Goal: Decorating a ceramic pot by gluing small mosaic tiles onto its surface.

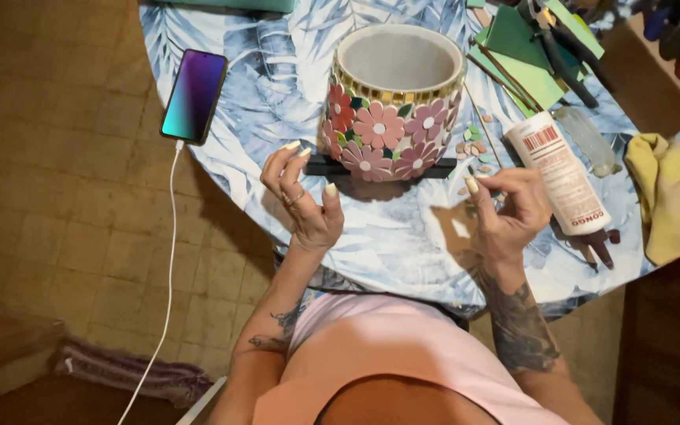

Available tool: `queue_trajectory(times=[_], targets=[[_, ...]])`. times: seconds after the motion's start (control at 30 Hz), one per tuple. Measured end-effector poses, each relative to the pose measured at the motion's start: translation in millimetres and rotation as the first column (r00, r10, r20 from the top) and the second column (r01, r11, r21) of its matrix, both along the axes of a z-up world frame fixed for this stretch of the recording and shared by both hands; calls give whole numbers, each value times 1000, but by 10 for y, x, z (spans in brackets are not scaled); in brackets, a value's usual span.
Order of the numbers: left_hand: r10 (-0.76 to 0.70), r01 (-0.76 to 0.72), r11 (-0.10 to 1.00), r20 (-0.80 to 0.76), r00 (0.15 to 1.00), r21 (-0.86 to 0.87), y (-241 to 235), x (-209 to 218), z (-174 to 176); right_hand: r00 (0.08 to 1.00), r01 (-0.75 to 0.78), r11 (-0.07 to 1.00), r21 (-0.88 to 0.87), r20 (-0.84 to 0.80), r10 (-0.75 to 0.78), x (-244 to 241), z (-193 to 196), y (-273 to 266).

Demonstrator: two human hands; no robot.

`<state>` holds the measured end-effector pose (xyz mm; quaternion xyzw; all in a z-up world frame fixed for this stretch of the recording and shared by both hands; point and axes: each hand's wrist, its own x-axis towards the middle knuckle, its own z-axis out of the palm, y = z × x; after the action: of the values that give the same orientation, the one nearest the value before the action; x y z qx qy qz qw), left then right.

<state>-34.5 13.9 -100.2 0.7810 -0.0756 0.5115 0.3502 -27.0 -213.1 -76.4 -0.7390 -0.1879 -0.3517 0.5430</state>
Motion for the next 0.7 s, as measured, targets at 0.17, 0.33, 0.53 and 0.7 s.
queue_trajectory(times=[0.17, 0.33, 0.53, 0.7], targets=[[17, -17, 1000, -5, 1000, 25, -16, -29, 105, 1000, -14, 1000, -15, 10, 14, 37, 17, -22], [50, -49, 998, -2, 999, 31, 28, -9, 114, 999, -45, 999, 18, -7, 45, 78, -14, -7], [7, -10, 999, -67, 998, -43, 4, -38, 105, 998, -37, 998, 46, -41, 39, 33, 24, -29], [-3, 1, 1000, -87, 996, -22, -28, -18, 185, 982, 9, 991, 134, -189, 16, 36, 52, -29]])
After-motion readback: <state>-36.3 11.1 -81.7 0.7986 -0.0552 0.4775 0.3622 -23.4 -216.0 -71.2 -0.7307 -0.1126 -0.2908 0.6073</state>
